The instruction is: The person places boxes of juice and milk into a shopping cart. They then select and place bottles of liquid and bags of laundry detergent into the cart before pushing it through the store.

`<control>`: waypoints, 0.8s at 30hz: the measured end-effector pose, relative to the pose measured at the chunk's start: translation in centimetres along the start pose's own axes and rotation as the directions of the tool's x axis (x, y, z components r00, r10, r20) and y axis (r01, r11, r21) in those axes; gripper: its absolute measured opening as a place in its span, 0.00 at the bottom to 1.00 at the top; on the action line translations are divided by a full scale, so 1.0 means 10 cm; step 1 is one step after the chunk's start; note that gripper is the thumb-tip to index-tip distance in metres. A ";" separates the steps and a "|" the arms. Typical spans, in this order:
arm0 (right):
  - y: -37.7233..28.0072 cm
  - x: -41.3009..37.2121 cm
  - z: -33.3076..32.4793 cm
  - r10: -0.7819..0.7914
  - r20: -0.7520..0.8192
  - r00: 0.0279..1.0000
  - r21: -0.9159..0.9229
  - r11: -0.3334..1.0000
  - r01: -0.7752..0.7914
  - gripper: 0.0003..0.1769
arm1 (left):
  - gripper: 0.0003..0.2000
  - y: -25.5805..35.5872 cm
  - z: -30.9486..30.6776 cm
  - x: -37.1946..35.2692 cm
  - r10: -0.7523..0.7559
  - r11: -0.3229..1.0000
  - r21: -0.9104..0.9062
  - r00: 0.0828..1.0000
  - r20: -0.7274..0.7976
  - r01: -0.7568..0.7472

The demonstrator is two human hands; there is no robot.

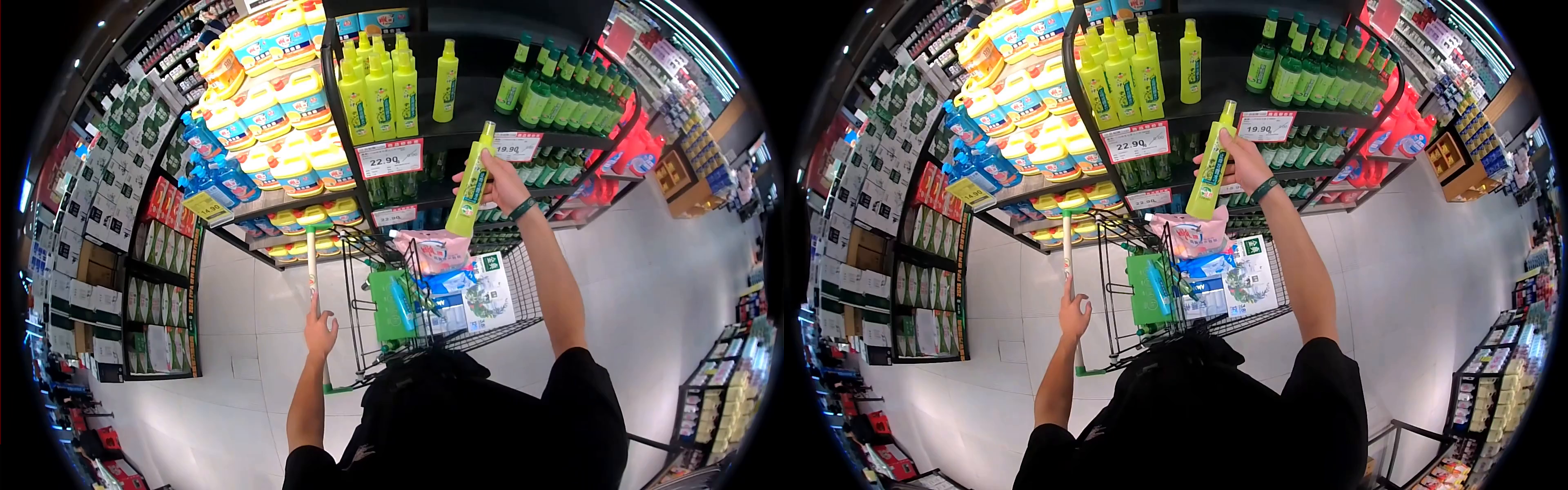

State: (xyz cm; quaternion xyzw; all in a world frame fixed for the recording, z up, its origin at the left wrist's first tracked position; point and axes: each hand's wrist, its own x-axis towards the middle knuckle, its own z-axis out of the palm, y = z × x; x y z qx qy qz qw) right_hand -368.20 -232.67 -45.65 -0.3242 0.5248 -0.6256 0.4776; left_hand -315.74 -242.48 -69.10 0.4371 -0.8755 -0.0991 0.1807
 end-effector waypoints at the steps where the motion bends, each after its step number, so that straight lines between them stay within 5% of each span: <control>1: -0.05 0.00 0.05 0.011 -0.012 1.000 -0.036 0.999 -0.012 0.30 | 0.06 0.00 0.01 0.00 0.002 1.000 0.001 1.000 0.001 -0.002; 11: -0.55 0.10 0.21 -0.014 0.005 1.000 -0.017 1.000 0.014 0.25 | 0.06 -0.01 0.01 0.02 -0.050 0.998 -0.041 0.997 0.065 0.052; 15: -0.86 0.32 0.25 -0.239 -0.084 0.967 -0.160 0.961 0.224 0.24 | 0.06 0.01 -0.01 0.01 -0.070 0.996 -0.044 0.995 0.064 0.073; 17: -1.01 0.44 0.27 -0.305 -0.085 0.948 -0.274 0.922 0.272 0.25 | 0.06 0.00 0.01 0.01 0.017 1.000 -0.011 1.000 -0.009 -0.017; 24: -1.06 1.09 0.26 -0.520 -0.170 0.837 -0.418 0.807 0.417 0.26 | 0.07 -0.02 0.02 0.03 -0.009 1.000 -0.008 1.000 0.021 0.009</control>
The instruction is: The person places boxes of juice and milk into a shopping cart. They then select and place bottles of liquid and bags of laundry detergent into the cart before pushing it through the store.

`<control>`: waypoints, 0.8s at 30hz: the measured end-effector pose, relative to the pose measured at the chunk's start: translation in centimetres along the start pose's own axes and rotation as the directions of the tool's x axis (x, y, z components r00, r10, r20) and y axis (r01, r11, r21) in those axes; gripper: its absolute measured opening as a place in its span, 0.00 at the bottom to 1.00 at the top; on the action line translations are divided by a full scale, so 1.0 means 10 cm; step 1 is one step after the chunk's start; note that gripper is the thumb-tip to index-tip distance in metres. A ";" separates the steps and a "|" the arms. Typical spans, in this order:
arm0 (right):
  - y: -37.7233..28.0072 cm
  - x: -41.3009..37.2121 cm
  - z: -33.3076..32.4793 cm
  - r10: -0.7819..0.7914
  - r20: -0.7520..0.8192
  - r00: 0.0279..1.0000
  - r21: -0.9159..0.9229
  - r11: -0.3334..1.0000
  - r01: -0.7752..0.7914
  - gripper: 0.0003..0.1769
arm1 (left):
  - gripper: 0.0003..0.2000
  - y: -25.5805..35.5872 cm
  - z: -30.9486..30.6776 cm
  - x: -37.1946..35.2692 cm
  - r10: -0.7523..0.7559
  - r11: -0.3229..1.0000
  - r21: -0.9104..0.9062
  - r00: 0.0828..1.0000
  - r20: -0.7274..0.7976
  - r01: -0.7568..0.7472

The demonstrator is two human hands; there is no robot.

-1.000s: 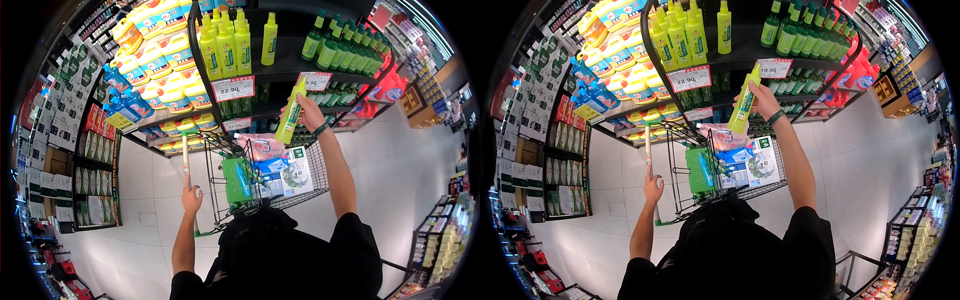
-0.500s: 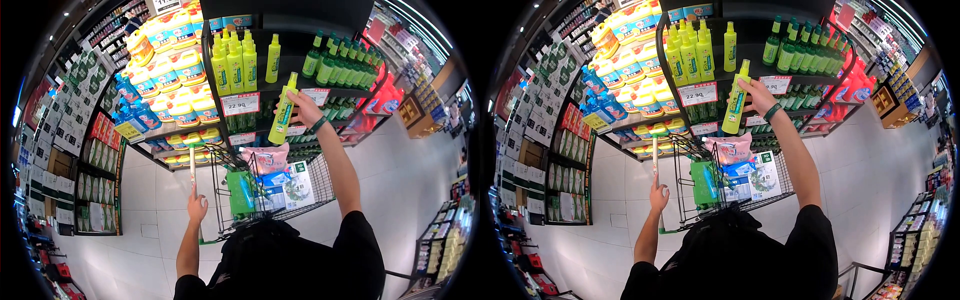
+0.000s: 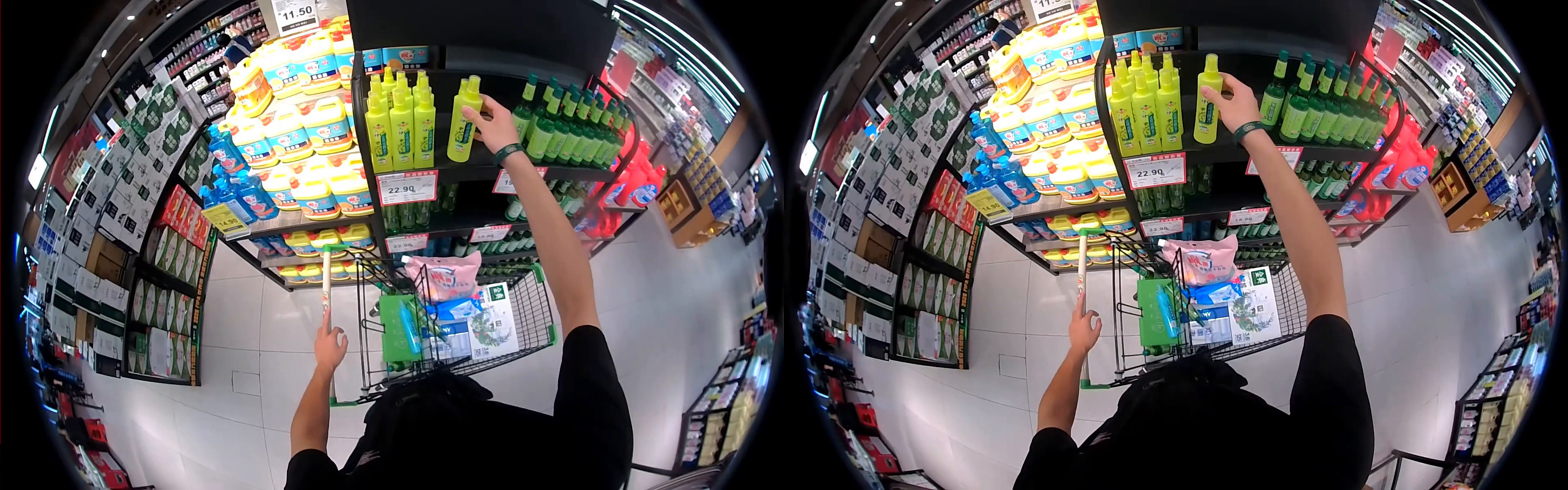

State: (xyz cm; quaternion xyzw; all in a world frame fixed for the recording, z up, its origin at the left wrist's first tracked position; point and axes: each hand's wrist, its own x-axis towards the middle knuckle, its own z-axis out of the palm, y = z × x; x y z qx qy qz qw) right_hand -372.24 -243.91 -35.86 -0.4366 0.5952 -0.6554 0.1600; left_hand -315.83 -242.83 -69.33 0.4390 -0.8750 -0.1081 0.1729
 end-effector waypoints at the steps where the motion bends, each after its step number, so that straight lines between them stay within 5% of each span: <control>1: 0.09 0.07 0.04 -0.077 -0.017 0.997 -0.061 0.995 0.076 0.27 | 0.07 0.00 0.00 0.00 -0.006 1.000 0.001 1.000 0.007 0.006; 20: 0.53 0.20 0.29 -0.084 0.034 0.996 -0.173 0.981 0.089 0.36 | 0.06 0.03 -0.01 0.02 -0.028 1.000 0.010 0.999 0.035 0.028; 24: 0.37 0.13 0.29 -0.070 -0.022 0.997 -0.454 0.890 0.052 0.35 | 0.06 0.01 0.01 0.01 -0.019 1.000 0.004 0.999 0.037 0.019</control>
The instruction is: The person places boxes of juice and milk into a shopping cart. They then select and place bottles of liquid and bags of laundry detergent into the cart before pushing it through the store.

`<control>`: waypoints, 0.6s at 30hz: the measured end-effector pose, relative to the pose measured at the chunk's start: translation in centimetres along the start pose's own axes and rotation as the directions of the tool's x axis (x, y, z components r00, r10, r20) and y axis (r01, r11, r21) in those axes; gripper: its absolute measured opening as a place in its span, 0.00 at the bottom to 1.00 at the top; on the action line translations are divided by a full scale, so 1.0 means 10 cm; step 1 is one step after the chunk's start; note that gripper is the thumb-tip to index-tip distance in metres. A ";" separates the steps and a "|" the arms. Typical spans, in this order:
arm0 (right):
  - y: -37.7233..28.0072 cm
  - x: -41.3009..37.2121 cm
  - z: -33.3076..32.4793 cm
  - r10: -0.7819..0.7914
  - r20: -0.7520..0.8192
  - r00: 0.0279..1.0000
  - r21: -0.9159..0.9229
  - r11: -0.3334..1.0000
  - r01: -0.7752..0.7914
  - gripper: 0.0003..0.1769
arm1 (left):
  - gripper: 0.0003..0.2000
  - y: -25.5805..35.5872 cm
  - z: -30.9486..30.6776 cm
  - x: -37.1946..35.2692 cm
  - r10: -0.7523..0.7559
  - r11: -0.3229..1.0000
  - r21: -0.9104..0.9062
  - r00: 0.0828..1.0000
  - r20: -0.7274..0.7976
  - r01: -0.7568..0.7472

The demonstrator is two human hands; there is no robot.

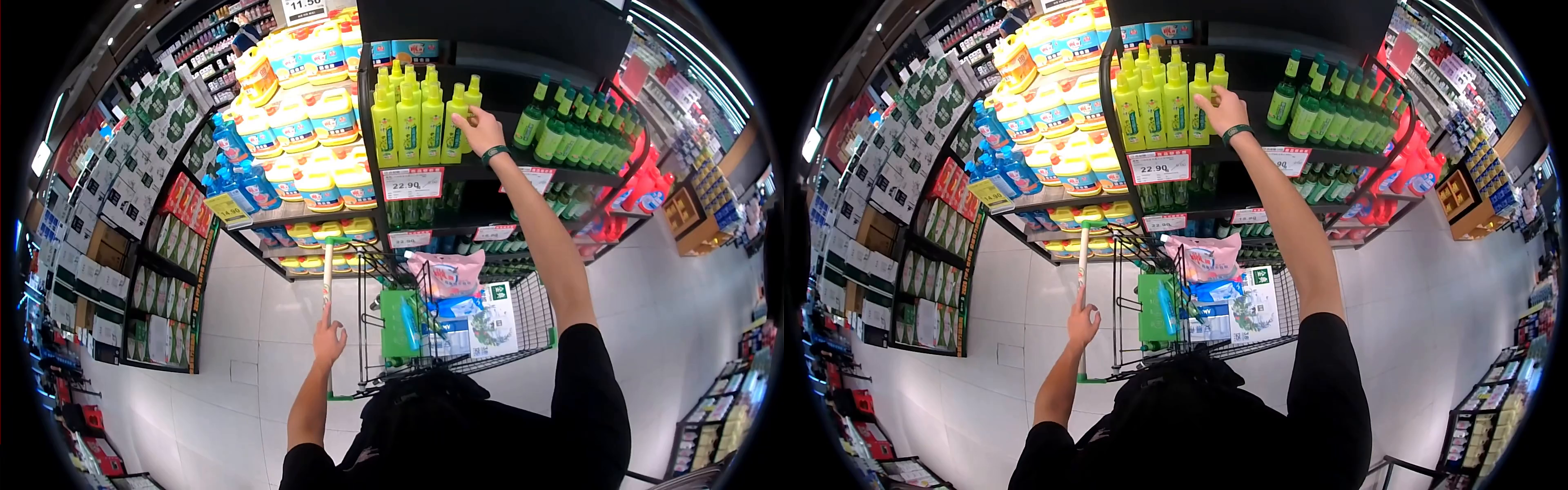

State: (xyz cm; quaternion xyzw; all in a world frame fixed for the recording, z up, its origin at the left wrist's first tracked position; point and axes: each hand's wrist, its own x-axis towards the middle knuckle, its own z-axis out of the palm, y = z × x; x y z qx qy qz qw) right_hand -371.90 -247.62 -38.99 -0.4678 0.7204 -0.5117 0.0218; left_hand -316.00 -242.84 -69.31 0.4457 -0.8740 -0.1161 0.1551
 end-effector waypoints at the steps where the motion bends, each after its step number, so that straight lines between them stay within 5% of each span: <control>1: -0.04 -0.01 -0.02 0.009 0.014 1.000 -0.063 0.998 -0.008 0.34 | 0.06 0.00 0.00 0.00 0.002 1.000 -0.004 1.000 -0.005 -0.002; 5: -0.08 -0.15 -0.17 0.007 -0.029 1.000 -0.180 0.984 -0.012 0.32 | 0.06 0.01 -0.02 0.01 0.006 1.000 -0.005 1.000 -0.002 -0.006; 7: -0.05 -0.33 -0.24 -0.043 -0.121 0.992 -0.014 0.999 0.041 0.24 | 0.06 0.02 -0.04 0.01 0.023 1.000 -0.005 0.999 -0.022 -0.023; 9: 0.06 -0.64 -0.19 -0.071 -0.191 0.979 0.378 0.915 0.140 0.15 | 0.05 0.02 -0.03 0.01 0.000 1.000 0.001 1.000 -0.008 0.000; 11: 0.18 -1.14 -0.07 -0.036 -0.263 0.964 0.459 0.874 0.157 0.09 | 0.05 0.02 -0.02 0.02 -0.017 1.000 0.005 1.000 0.000 0.017; 18: 1.07 -3.07 0.77 0.041 -0.257 0.965 0.246 0.969 0.025 0.04 | 0.04 0.10 -0.06 0.03 -0.023 0.999 0.042 1.000 -0.005 0.023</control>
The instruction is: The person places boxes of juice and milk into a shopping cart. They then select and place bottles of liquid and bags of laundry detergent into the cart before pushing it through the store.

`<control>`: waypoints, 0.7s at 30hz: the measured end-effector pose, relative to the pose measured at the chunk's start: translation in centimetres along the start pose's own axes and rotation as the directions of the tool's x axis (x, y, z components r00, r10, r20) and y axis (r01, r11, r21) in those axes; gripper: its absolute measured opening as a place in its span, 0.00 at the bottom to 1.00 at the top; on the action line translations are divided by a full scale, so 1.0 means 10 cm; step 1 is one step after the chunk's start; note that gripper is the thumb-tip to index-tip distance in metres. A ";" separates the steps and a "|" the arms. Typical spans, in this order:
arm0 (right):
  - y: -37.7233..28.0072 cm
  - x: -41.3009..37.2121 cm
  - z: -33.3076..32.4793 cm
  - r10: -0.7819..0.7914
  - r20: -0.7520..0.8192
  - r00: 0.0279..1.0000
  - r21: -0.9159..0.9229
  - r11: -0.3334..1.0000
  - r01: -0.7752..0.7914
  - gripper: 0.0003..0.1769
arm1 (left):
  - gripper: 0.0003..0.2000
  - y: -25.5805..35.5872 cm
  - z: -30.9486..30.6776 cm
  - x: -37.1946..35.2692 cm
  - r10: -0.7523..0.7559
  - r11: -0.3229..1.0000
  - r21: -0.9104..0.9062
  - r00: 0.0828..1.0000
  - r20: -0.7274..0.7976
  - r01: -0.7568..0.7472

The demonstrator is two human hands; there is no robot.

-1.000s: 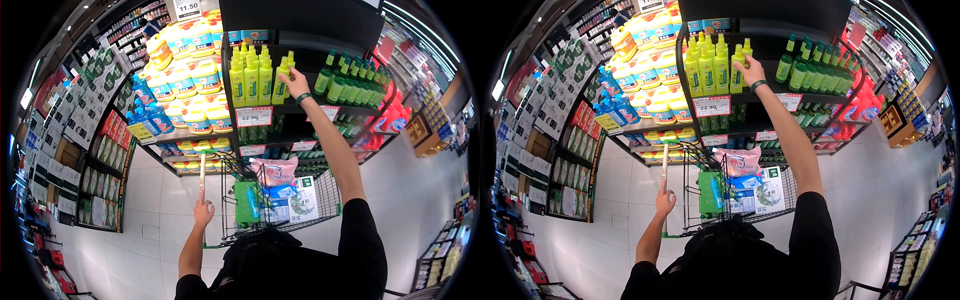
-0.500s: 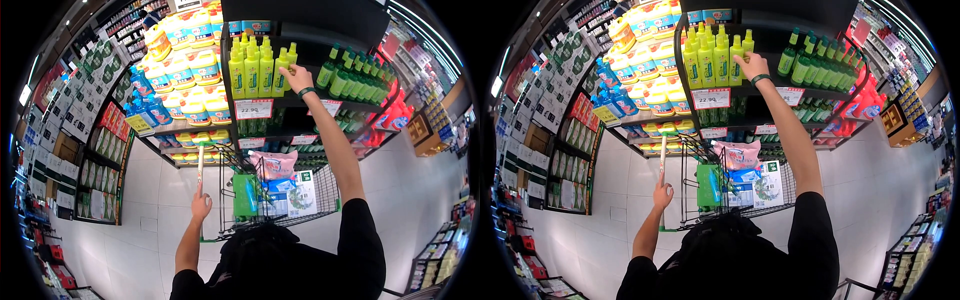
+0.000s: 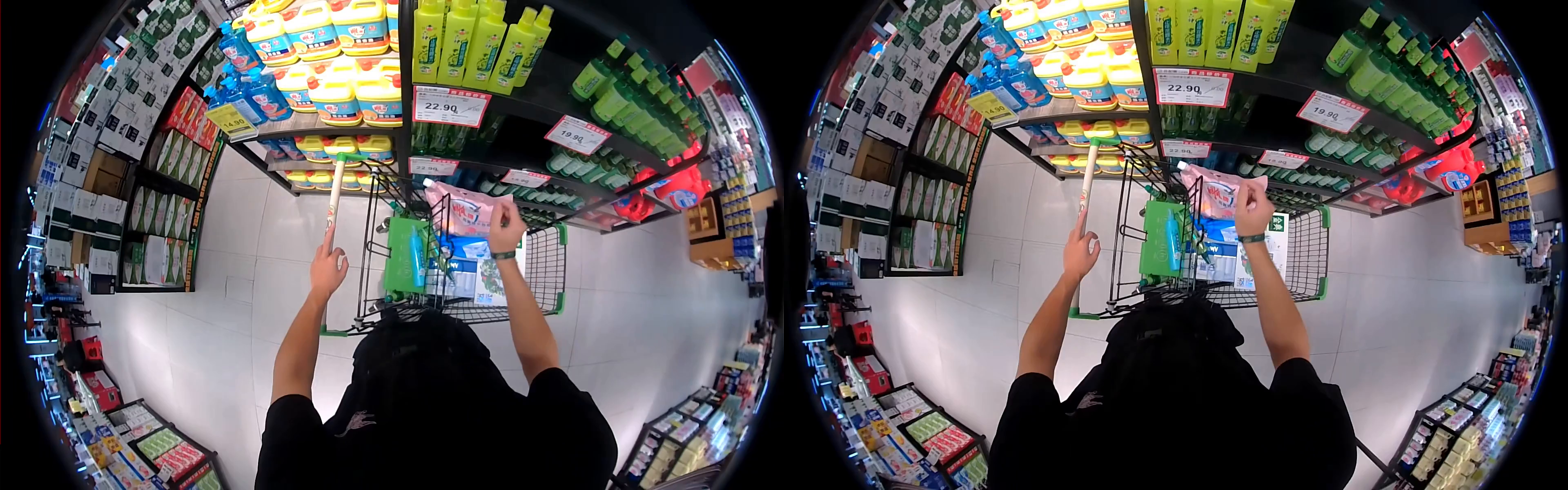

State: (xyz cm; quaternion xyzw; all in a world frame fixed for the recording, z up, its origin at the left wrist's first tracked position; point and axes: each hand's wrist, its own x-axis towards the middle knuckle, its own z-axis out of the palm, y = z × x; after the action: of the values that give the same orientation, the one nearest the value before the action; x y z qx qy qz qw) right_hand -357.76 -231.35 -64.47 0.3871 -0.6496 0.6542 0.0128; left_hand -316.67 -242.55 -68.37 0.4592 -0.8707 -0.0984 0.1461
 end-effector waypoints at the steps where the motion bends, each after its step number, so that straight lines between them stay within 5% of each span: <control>1: 0.24 -0.28 0.01 0.093 0.029 0.995 -0.007 0.996 -0.093 0.05 | 0.03 0.02 -0.01 0.01 -0.005 1.000 0.004 1.000 -0.001 0.005; 3: 0.81 -0.84 0.01 0.341 0.089 0.936 -0.066 0.939 -0.336 0.06 | 0.03 0.01 0.01 0.01 -0.014 1.000 0.014 1.000 0.014 0.014; 8: 1.79 -1.93 0.07 0.672 0.284 0.684 -0.502 0.712 -0.491 0.14 | 0.04 0.00 0.01 0.04 -0.021 0.999 0.044 0.999 0.042 0.019; 13: 2.19 -2.38 0.37 0.876 0.328 0.353 -0.622 0.481 -0.618 0.26 | 0.04 0.02 0.01 0.04 -0.001 0.997 0.082 1.000 0.024 -0.001; 17: 2.30 -2.56 0.50 0.808 0.430 0.403 -0.612 0.589 -0.528 0.38 | 0.04 0.01 0.03 0.05 -0.061 0.997 0.055 0.994 0.087 0.057; 21: 2.34 -2.65 0.60 0.780 0.494 0.385 -0.578 0.625 -0.525 0.35 | 0.04 0.05 0.01 0.06 -0.041 0.994 0.103 0.995 0.091 0.031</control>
State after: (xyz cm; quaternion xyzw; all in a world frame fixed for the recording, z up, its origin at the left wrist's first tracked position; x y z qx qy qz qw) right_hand -348.48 -227.26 -98.84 0.3051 -0.7981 0.2822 -0.4363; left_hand -317.41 -242.75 -68.18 0.4765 -0.8720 -0.0779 0.0804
